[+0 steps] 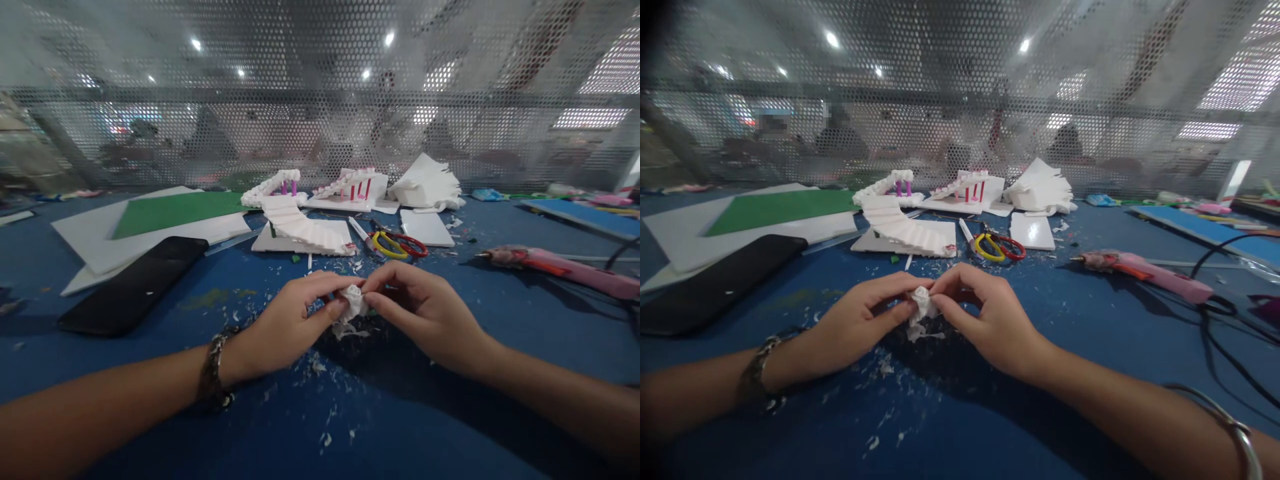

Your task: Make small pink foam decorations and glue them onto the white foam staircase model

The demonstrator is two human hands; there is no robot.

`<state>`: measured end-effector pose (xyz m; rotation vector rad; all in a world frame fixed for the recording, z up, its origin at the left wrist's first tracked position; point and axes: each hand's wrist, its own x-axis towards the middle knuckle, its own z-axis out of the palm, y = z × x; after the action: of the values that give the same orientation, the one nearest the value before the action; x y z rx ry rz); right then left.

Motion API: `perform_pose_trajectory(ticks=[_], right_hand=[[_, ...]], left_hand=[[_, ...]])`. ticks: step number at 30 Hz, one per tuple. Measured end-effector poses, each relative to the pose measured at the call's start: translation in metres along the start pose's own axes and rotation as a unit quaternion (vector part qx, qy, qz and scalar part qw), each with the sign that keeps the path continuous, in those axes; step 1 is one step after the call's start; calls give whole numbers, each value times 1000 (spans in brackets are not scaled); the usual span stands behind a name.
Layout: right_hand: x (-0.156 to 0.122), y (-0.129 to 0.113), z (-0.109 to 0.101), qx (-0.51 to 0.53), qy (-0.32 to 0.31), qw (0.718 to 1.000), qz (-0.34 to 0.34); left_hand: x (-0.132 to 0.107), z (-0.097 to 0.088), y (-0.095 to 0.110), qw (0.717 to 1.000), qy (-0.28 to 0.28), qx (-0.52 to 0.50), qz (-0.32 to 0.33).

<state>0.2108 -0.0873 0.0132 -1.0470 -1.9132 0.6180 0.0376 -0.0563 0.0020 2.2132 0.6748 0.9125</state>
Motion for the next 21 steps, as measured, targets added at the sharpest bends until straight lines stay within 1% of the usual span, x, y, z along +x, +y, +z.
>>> perform_pose_trajectory(ticks=[2, 4, 6, 9, 11, 14, 15, 18, 21], right_hand=[[0, 1, 0, 13, 8, 1000, 8], [1, 1, 0, 20, 4, 1000, 16], [1, 1, 0, 20, -1, 1000, 17], [1, -2, -2, 0, 16, 1000, 12], [0, -4, -3, -25, 20, 999, -9], [-1, -5, -2, -75, -2, 995, -59], [-2, -5, -2, -89, -7, 994, -65], [-1, -4, -1, -111, -9, 992, -50], [0, -2, 0, -106, -13, 994, -29]], left_hand=[[-1, 1, 0, 1000, -4, -26, -15], [-2, 2, 1, 998, -13, -61, -21], [-1, 2, 1, 996, -9, -82, -26], [1, 1, -1, 996, 27, -65, -45], [2, 1, -2, 997, 42, -44, -54], [1, 1, -2, 998, 34, -18, -42], [1, 1, -1, 999, 31, -11, -36], [0, 2, 1, 999, 27, -8, -30], [0, 2, 1, 998, 19, -41, -37]])
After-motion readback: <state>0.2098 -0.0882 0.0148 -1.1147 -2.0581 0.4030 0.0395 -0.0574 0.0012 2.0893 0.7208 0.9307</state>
